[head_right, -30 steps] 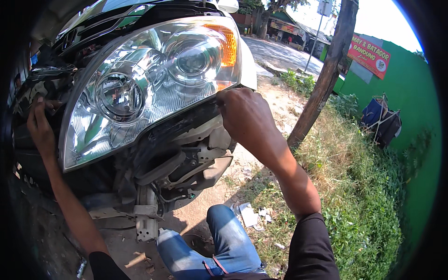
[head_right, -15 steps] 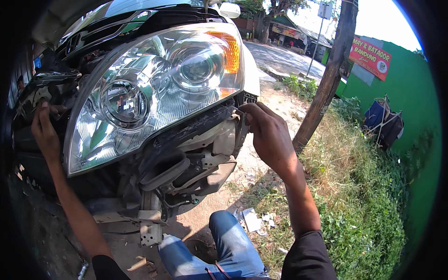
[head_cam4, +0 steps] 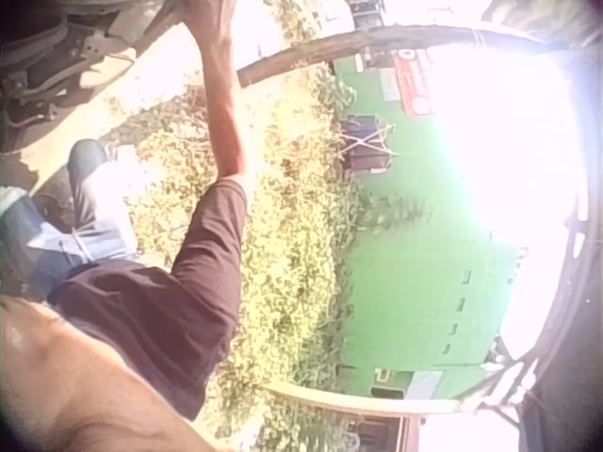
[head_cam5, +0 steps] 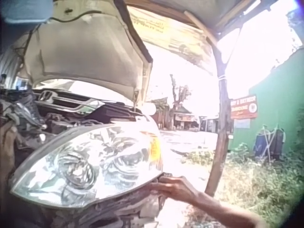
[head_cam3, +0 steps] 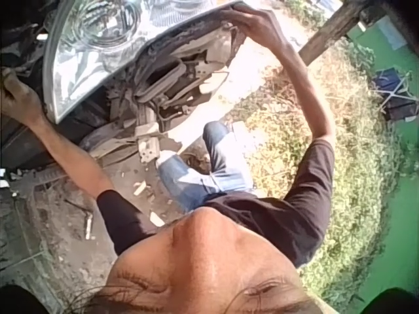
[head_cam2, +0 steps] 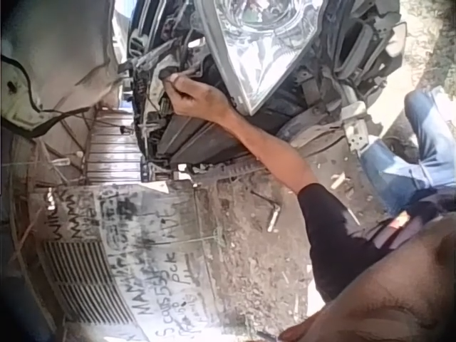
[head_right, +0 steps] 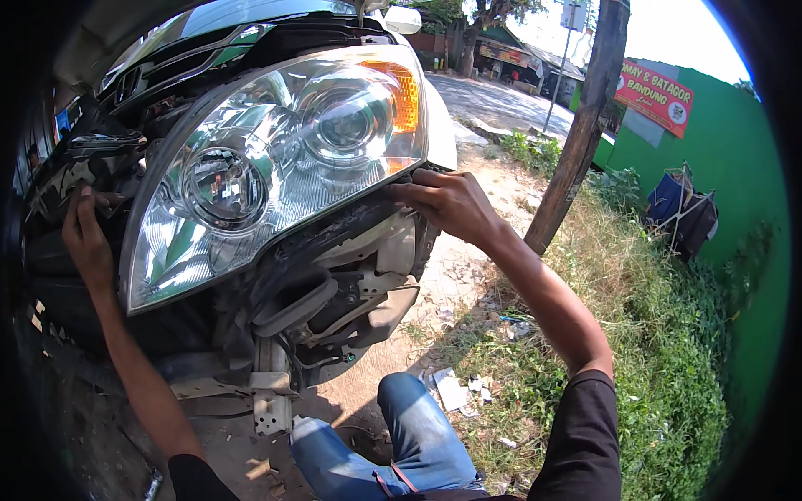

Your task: The recorder is using a small tool to adjust or repair a headlight assembly on a car.

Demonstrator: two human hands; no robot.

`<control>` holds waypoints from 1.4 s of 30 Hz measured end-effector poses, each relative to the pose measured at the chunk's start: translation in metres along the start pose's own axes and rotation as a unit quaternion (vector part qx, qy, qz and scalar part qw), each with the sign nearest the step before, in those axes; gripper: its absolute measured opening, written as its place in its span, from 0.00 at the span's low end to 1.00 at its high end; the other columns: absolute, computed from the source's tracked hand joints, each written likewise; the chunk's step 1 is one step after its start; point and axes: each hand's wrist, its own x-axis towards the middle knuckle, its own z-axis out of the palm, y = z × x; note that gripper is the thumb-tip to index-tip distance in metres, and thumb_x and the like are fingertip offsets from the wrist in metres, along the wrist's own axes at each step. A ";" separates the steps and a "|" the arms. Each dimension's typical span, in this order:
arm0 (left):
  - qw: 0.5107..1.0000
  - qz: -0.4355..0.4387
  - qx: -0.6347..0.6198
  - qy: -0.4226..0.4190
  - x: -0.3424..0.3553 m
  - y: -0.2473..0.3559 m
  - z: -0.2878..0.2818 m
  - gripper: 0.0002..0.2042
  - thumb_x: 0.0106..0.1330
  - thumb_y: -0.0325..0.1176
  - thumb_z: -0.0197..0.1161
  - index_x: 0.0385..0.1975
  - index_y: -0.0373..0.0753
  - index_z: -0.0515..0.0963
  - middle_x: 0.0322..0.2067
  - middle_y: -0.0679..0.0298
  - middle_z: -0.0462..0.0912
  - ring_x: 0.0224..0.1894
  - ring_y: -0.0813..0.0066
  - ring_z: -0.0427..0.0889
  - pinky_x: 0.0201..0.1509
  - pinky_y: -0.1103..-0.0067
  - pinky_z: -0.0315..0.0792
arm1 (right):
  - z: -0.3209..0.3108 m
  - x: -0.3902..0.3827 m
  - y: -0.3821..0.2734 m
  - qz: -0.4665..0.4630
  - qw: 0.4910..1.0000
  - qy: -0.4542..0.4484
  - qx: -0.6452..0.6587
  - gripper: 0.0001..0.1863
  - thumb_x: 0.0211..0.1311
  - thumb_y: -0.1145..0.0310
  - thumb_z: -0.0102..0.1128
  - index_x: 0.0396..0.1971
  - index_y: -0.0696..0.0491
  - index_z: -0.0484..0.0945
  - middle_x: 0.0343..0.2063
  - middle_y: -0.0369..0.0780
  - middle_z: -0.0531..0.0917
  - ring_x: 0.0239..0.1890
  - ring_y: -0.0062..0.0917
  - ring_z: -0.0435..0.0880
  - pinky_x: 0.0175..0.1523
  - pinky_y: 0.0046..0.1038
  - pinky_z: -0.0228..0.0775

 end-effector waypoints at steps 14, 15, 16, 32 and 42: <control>1.000 0.002 -0.006 -0.004 0.000 0.001 0.002 0.19 0.78 0.39 0.50 0.35 0.25 0.77 0.27 0.60 0.82 0.33 0.75 0.78 0.46 0.77 0.69 | 0.016 -0.022 0.001 0.042 0.990 0.132 0.026 0.14 0.60 0.76 0.65 0.46 0.48 0.85 0.32 0.38 0.82 0.31 0.34 0.85 0.36 0.35 0.80; 1.000 -0.003 -0.008 0.000 -0.001 0.002 0.003 0.19 0.78 0.39 0.50 0.34 0.26 0.77 0.27 0.60 0.82 0.33 0.75 0.78 0.46 0.77 0.69 | 0.017 -0.030 -0.004 0.073 0.980 0.184 0.037 0.13 0.61 0.75 0.65 0.45 0.48 0.85 0.31 0.38 0.82 0.31 0.35 0.85 0.35 0.35 0.79; 1.000 -0.008 -0.006 0.003 -0.001 0.002 0.000 0.19 0.78 0.39 0.50 0.34 0.26 0.77 0.27 0.60 0.82 0.33 0.75 0.78 0.46 0.77 0.69 | 0.016 -0.041 -0.011 0.119 0.981 0.146 0.049 0.10 0.63 0.75 0.64 0.43 0.50 0.84 0.32 0.39 0.82 0.30 0.36 0.85 0.34 0.35 0.79; 1.000 -0.010 0.007 -0.005 0.002 -0.006 -0.002 0.19 0.78 0.38 0.50 0.32 0.26 0.76 0.27 0.58 0.82 0.33 0.73 0.78 0.48 0.75 0.70 | 0.012 -0.019 -0.050 0.183 0.980 -0.008 0.075 0.27 0.70 0.61 0.61 0.68 0.39 0.71 0.22 0.44 0.81 0.22 0.37 0.80 0.32 0.42 0.70; 1.000 -0.007 0.011 -0.005 0.001 -0.007 -0.006 0.18 0.77 0.38 0.50 0.32 0.27 0.76 0.27 0.59 0.82 0.32 0.75 0.75 0.46 0.76 0.68 | -0.001 -0.040 -0.037 0.424 0.890 0.076 0.147 0.22 0.62 0.64 0.63 0.54 0.59 0.76 0.20 0.40 0.74 0.24 0.25 0.71 0.33 0.32 0.66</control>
